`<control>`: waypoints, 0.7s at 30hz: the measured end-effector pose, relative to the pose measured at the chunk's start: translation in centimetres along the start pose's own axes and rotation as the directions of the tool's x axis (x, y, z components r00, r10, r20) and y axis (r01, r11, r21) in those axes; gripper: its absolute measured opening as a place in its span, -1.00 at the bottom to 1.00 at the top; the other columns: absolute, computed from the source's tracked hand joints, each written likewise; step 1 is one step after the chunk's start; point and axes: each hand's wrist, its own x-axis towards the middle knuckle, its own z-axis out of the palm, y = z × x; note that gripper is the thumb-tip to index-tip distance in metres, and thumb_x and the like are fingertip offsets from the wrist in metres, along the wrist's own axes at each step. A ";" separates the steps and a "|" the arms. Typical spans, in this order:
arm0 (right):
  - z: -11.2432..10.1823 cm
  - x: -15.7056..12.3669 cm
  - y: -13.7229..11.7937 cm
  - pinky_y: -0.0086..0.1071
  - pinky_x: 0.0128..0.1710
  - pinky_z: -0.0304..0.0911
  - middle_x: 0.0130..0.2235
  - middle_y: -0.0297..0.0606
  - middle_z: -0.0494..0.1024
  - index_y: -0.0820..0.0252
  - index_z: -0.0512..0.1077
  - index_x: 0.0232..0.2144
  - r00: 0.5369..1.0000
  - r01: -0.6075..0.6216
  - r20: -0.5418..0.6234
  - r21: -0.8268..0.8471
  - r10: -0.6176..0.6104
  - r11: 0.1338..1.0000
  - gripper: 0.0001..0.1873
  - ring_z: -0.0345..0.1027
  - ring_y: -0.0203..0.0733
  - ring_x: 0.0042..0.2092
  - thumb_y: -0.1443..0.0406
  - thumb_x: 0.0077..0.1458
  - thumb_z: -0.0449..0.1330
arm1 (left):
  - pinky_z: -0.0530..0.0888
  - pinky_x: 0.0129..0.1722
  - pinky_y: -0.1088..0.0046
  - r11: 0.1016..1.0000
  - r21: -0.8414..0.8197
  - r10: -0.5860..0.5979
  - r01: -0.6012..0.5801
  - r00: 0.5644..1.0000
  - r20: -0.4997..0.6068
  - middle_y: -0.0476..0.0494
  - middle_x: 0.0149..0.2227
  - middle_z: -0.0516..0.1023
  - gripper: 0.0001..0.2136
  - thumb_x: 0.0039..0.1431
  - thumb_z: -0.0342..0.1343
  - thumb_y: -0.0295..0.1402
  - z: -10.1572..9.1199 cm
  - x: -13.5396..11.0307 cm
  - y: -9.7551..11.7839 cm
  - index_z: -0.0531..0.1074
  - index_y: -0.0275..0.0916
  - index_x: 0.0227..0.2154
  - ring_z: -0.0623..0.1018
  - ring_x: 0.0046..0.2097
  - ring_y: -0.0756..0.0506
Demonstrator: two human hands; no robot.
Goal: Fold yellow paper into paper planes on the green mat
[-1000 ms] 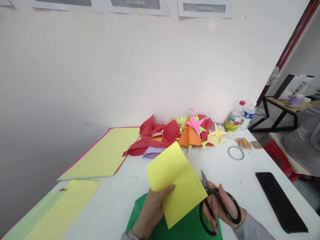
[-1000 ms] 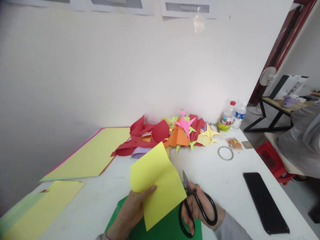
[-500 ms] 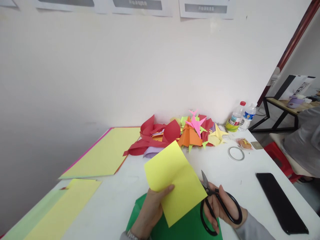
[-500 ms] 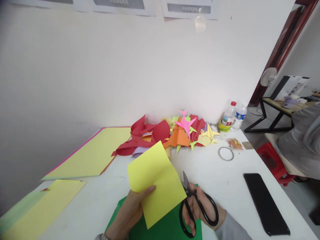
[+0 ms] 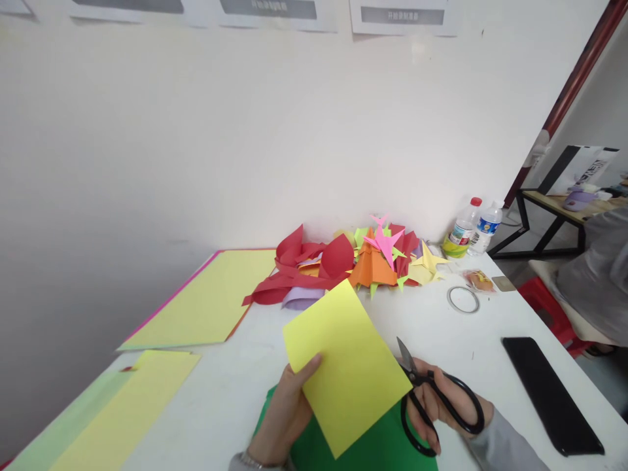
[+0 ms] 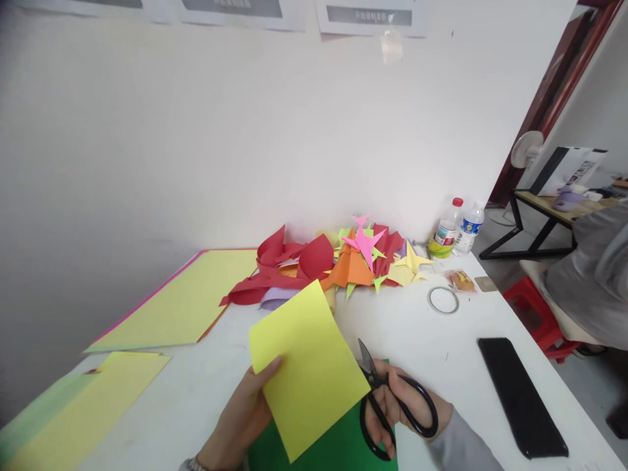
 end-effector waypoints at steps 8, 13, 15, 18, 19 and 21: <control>-0.3 0.1 -0.2 -0.50 -0.69 0.10 -0.56 -0.31 0.50 0.25 0.08 0.27 0.997 -0.070 0.022 -0.010 0.070 0.998 -0.07 0.21 -0.36 -0.70 -0.27 0.09 -0.06 | 0.54 -0.02 0.22 0.992 0.071 0.103 -0.100 0.994 -0.036 -0.21 0.05 0.53 -0.20 -0.27 0.45 -0.39 0.7 -0.3 -0.2 0.30 -0.13 0.14 0.49 0.08 -0.34; -0.2 0.0 -0.2 -0.50 -0.66 0.13 -0.54 -0.31 0.52 0.22 -0.02 0.31 0.996 -0.076 0.044 -0.005 0.076 0.997 -0.06 0.25 -0.35 -0.68 -0.25 0.10 -0.04 | 0.55 -0.03 0.20 0.996 0.065 0.058 -0.058 0.998 -0.003 -0.20 0.05 0.53 -0.22 -0.22 0.43 -0.37 0.6 -0.3 -0.6 0.28 -0.09 0.15 0.52 0.05 -0.35; -0.1 0.1 -0.2 -0.50 -0.67 0.15 -0.53 -0.30 0.52 0.23 -0.03 0.31 0.997 -0.057 0.044 0.007 0.056 0.998 -0.07 0.25 -0.35 -0.69 -0.23 0.12 -0.04 | 0.55 -0.04 0.19 0.996 0.066 0.059 -0.059 0.998 -0.003 -0.20 0.05 0.53 -0.22 -0.20 0.42 -0.38 0.7 -0.3 -0.7 0.27 -0.10 0.16 0.51 0.05 -0.35; 0.0 0.2 -0.3 -0.51 -0.68 0.17 -0.53 -0.28 0.53 0.26 -0.02 0.31 0.998 -0.039 0.046 0.021 0.038 0.999 -0.07 0.25 -0.36 -0.70 -0.22 0.12 -0.03 | 0.54 -0.02 0.17 0.995 0.066 0.079 -0.077 0.997 -0.021 -0.20 0.07 0.52 -0.23 -0.20 0.42 -0.39 0.8 -0.3 -0.7 0.28 -0.11 0.15 0.49 0.07 -0.36; 0.0 0.2 -0.2 -0.51 -0.68 0.18 -0.52 -0.27 0.54 0.25 -0.03 0.31 0.998 -0.041 0.046 0.024 0.040 0.999 -0.07 0.25 -0.36 -0.70 -0.22 0.11 -0.02 | 0.53 0.00 0.17 0.994 0.064 0.085 -0.084 0.996 -0.028 -0.20 0.07 0.52 -0.24 -0.20 0.42 -0.39 0.8 -0.2 -0.7 0.29 -0.11 0.14 0.49 0.08 -0.35; -0.1 0.2 0.0 -0.52 -0.69 0.19 -0.51 -0.27 0.56 0.22 -0.05 0.32 0.998 -0.051 0.036 0.032 0.050 0.998 -0.06 0.25 -0.37 -0.70 -0.23 0.11 -0.02 | 0.51 0.03 0.18 0.992 0.066 0.110 -0.107 0.993 -0.041 -0.18 0.08 0.51 -0.26 -0.21 0.42 -0.40 0.8 -0.2 -0.6 0.31 -0.10 0.13 0.45 0.12 -0.35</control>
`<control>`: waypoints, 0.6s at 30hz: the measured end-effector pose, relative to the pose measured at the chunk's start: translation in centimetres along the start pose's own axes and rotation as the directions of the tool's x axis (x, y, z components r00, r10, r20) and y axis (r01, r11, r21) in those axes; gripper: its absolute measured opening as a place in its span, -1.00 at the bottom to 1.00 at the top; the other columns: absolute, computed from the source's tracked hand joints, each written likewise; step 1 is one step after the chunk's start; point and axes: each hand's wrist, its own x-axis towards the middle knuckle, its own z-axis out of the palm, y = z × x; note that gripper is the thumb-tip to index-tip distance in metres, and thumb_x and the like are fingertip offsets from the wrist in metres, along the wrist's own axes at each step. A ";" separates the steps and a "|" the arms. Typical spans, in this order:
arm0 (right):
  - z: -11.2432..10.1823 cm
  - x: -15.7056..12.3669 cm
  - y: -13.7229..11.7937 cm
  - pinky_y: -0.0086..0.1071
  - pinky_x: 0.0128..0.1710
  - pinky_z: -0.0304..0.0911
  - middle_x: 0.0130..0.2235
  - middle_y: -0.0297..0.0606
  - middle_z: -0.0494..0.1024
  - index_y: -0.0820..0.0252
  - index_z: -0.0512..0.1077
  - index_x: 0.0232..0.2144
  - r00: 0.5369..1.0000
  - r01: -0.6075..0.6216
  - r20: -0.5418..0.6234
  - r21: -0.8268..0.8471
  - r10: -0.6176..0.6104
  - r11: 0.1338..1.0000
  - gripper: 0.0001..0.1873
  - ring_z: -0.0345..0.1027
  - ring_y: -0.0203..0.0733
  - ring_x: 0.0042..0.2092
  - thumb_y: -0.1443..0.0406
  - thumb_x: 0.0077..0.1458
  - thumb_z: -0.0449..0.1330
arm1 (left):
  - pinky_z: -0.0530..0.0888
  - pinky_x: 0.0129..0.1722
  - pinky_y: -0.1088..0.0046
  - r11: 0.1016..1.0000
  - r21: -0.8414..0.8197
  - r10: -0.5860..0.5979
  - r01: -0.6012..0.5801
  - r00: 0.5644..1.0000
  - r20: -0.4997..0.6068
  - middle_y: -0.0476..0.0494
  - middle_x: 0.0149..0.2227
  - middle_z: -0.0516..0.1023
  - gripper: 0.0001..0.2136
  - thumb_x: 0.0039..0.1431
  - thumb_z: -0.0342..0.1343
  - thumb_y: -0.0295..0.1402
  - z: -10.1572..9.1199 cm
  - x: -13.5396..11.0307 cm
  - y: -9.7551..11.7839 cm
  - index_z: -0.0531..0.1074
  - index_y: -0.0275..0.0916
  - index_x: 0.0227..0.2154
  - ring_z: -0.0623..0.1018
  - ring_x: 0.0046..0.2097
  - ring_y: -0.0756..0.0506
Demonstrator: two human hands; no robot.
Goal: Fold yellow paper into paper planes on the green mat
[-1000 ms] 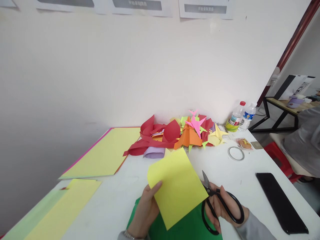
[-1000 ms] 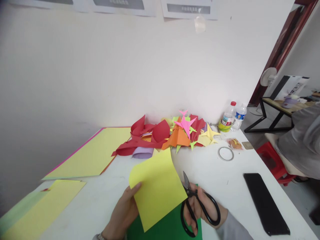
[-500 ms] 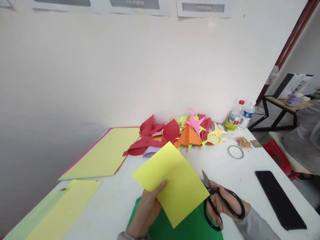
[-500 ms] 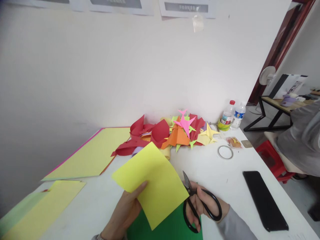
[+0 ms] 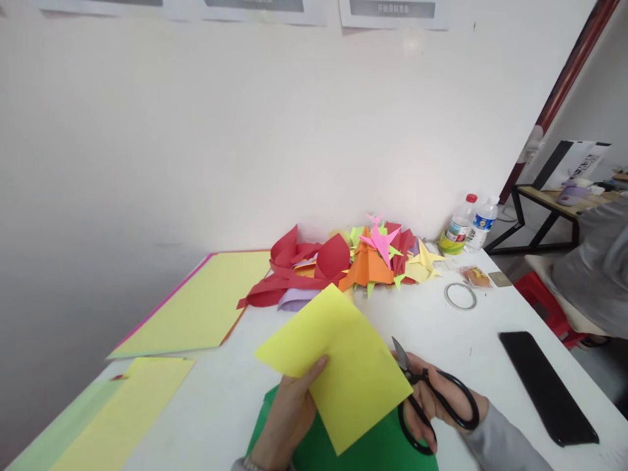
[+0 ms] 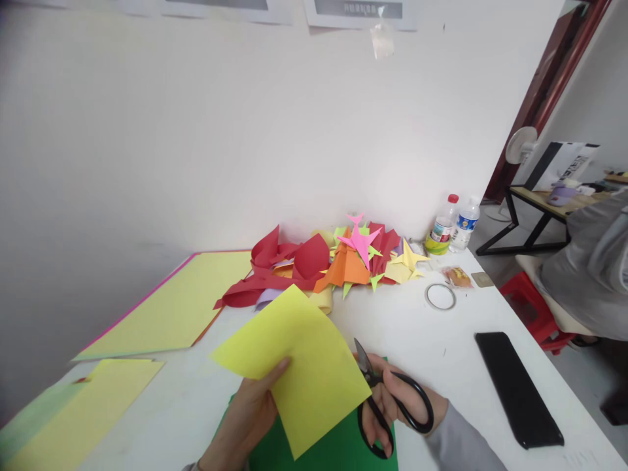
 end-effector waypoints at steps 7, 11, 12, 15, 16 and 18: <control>-0.7 -0.2 0.6 -0.50 -0.67 0.21 -0.45 -0.21 0.61 0.21 -0.12 0.33 1.000 0.004 -0.025 -0.008 -0.004 1.000 -0.07 0.32 -0.34 -0.68 -0.20 0.13 -0.01 | 0.50 0.05 0.25 0.997 0.005 0.072 -0.072 0.997 -0.018 -0.17 0.10 0.50 -0.27 -0.25 0.44 -0.35 -0.1 0.0 0.4 0.36 -0.09 0.09 0.36 0.20 -0.34; -0.5 -0.2 0.3 -0.50 -0.68 0.19 -0.46 -0.23 0.61 0.19 -0.08 0.33 1.000 0.022 0.003 -0.003 -0.022 1.000 -0.10 0.30 -0.34 -0.68 -0.18 0.14 0.00 | 0.53 0.00 0.21 1.000 0.017 0.008 -0.008 1.000 -0.005 -0.21 0.06 0.52 -0.22 -0.25 0.45 -0.34 0.1 -0.3 0.1 0.31 -0.13 0.13 0.47 0.10 -0.34; -0.4 -0.2 0.2 -0.50 -0.68 0.19 -0.46 -0.24 0.60 0.18 -0.07 0.33 1.000 0.023 0.007 -0.003 -0.023 1.000 -0.10 0.30 -0.34 -0.69 -0.19 0.14 0.00 | 0.54 0.00 0.21 1.000 0.013 -0.002 0.002 1.000 0.001 -0.22 0.06 0.53 -0.21 -0.25 0.44 -0.35 0.2 -0.3 -0.1 0.30 -0.14 0.14 0.50 0.07 -0.33; -0.3 -0.1 0.1 -0.49 -0.67 0.19 -0.47 -0.25 0.60 0.16 -0.05 0.32 1.000 0.024 0.010 -0.005 -0.024 1.000 -0.10 0.27 -0.35 -0.70 -0.19 0.13 0.00 | 0.54 -0.02 0.23 1.000 -0.005 -0.013 0.013 1.000 0.014 -0.22 0.04 0.54 -0.24 -0.22 0.43 -0.39 0.2 -0.2 -0.4 0.31 -0.14 0.13 0.54 0.02 -0.30; -0.3 -0.1 0.1 -0.49 -0.67 0.19 -0.46 -0.25 0.60 0.16 -0.06 0.32 1.000 0.020 0.007 -0.009 -0.020 1.000 -0.10 0.27 -0.35 -0.70 -0.20 0.12 0.00 | 0.54 -0.02 0.23 1.000 -0.006 -0.015 0.015 1.000 0.016 -0.22 0.04 0.54 -0.26 -0.21 0.43 -0.39 0.1 -0.1 -0.4 0.32 -0.14 0.12 0.54 0.02 -0.29; -0.4 -0.1 0.3 -0.47 -0.66 0.19 -0.48 -0.26 0.59 0.17 -0.08 0.33 1.000 0.024 -0.002 -0.019 -0.024 1.000 -0.09 0.27 -0.34 -0.70 -0.20 0.12 -0.01 | 0.54 -0.02 0.22 1.000 0.000 -0.013 0.013 1.000 0.016 -0.23 0.03 0.54 -0.28 -0.20 0.42 -0.40 0.1 0.0 -0.5 0.33 -0.17 0.11 0.55 0.02 -0.29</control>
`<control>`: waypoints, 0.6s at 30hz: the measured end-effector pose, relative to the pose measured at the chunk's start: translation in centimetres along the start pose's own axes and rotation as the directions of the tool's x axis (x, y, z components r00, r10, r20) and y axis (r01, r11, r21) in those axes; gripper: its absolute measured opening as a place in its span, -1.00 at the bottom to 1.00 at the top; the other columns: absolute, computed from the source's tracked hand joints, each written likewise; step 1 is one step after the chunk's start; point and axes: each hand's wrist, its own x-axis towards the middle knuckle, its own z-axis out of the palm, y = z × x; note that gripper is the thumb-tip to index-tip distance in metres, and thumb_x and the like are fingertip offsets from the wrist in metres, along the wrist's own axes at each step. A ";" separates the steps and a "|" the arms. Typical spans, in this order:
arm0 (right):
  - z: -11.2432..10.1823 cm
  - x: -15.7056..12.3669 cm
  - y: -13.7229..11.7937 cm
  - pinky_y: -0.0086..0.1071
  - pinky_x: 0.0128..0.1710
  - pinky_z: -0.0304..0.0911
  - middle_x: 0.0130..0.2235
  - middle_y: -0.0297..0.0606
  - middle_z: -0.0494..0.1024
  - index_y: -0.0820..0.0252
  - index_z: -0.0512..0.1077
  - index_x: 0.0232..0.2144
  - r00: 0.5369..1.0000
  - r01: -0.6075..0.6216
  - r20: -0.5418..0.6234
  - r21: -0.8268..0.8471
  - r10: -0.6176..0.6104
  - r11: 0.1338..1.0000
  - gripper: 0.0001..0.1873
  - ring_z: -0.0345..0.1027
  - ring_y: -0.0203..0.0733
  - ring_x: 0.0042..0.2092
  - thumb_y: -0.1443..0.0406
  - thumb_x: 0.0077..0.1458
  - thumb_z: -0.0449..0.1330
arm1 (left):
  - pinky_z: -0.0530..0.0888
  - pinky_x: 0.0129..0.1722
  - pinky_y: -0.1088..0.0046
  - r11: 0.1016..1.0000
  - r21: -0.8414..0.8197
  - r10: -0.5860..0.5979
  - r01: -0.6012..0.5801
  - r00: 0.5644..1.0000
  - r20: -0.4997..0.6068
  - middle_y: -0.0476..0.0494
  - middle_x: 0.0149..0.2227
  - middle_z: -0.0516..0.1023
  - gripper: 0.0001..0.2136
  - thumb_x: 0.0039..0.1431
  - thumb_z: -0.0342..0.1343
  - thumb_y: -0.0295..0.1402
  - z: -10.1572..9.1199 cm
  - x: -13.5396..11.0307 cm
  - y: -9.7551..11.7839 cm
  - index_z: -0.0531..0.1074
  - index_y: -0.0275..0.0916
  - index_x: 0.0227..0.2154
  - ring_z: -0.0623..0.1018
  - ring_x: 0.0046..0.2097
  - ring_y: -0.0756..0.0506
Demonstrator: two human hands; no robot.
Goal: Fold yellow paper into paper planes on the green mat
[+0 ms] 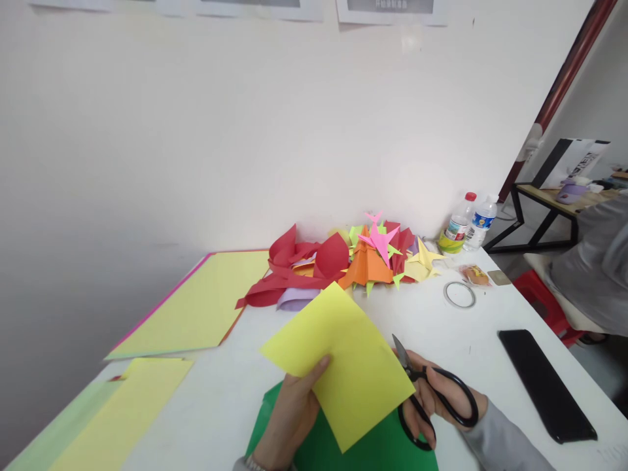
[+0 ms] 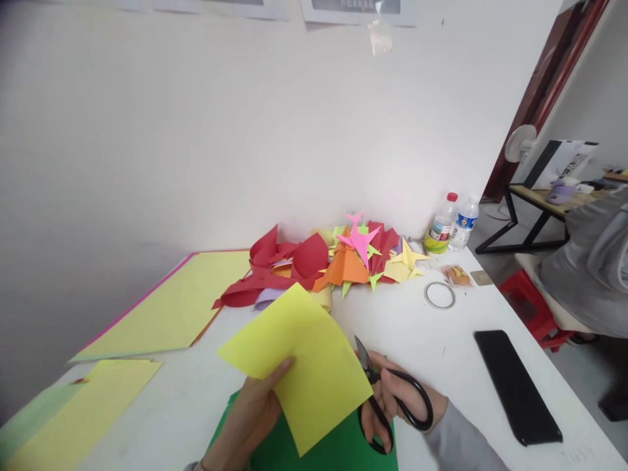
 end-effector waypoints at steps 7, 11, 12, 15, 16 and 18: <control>-0.2 0.0 0.6 -0.46 -0.65 0.18 -0.60 -0.34 0.50 0.22 -0.09 0.32 0.999 0.005 -0.049 -0.032 -0.007 0.999 -0.06 0.31 -0.27 -0.65 -0.22 0.12 -0.02 | 0.57 -0.09 0.19 0.999 0.035 0.032 -0.031 0.999 -0.034 -0.19 -0.02 0.58 -0.32 -0.26 0.43 -0.43 0.2 0.2 -0.3 0.38 -0.15 0.03 0.58 -0.04 -0.29; 0.1 0.1 0.2 -0.47 -0.65 0.14 -0.55 -0.30 0.54 0.19 -0.13 0.33 0.998 -0.016 -0.056 -0.061 0.013 0.998 -0.02 0.27 -0.30 -0.67 -0.26 0.08 -0.03 | 0.58 -0.10 0.22 0.996 0.043 0.073 -0.072 0.997 -0.034 -0.13 0.01 0.57 -0.34 -0.25 0.44 -0.38 0.3 0.2 -0.2 0.39 -0.09 0.01 0.56 0.00 -0.29; 0.2 0.2 0.0 -0.47 -0.65 0.13 -0.53 -0.29 0.56 0.18 -0.14 0.33 0.998 -0.021 -0.052 -0.062 0.018 0.998 -0.01 0.26 -0.32 -0.69 -0.27 0.07 -0.04 | 0.58 -0.09 0.23 0.996 0.044 0.080 -0.079 0.996 -0.034 -0.13 0.01 0.57 -0.33 -0.26 0.44 -0.37 0.2 0.2 -0.1 0.39 -0.09 0.02 0.56 0.00 -0.28; 0.4 0.2 -0.4 -0.48 -0.67 0.12 -0.49 -0.24 0.59 0.17 -0.11 0.33 0.998 -0.036 -0.059 -0.050 0.033 0.998 -0.01 0.23 -0.35 -0.71 -0.28 0.06 -0.05 | 0.57 -0.08 0.24 0.996 0.040 0.084 -0.082 0.995 -0.046 -0.16 0.00 0.57 -0.31 -0.28 0.45 -0.35 0.1 0.2 -0.1 0.39 -0.12 0.03 0.56 0.00 -0.28; 0.4 0.2 -0.4 -0.48 -0.67 0.12 -0.49 -0.23 0.59 0.17 -0.09 0.32 0.997 -0.037 -0.062 -0.042 0.034 0.998 -0.02 0.23 -0.35 -0.71 -0.28 0.07 -0.05 | 0.57 -0.07 0.24 0.996 0.037 0.081 -0.079 0.995 -0.049 -0.17 0.00 0.57 -0.31 -0.29 0.46 -0.35 0.0 0.3 -0.1 0.39 -0.13 0.02 0.55 0.00 -0.28; 0.2 0.1 -0.4 -0.49 -0.68 0.13 -0.48 -0.23 0.60 0.18 -0.07 0.32 0.998 -0.030 -0.058 -0.019 0.029 0.999 -0.03 0.25 -0.35 -0.71 -0.27 0.07 -0.04 | 0.57 -0.08 0.25 0.997 0.033 0.074 -0.072 0.996 -0.053 -0.18 0.00 0.57 -0.31 -0.30 0.46 -0.35 -0.1 0.3 0.0 0.40 -0.15 0.01 0.55 0.00 -0.28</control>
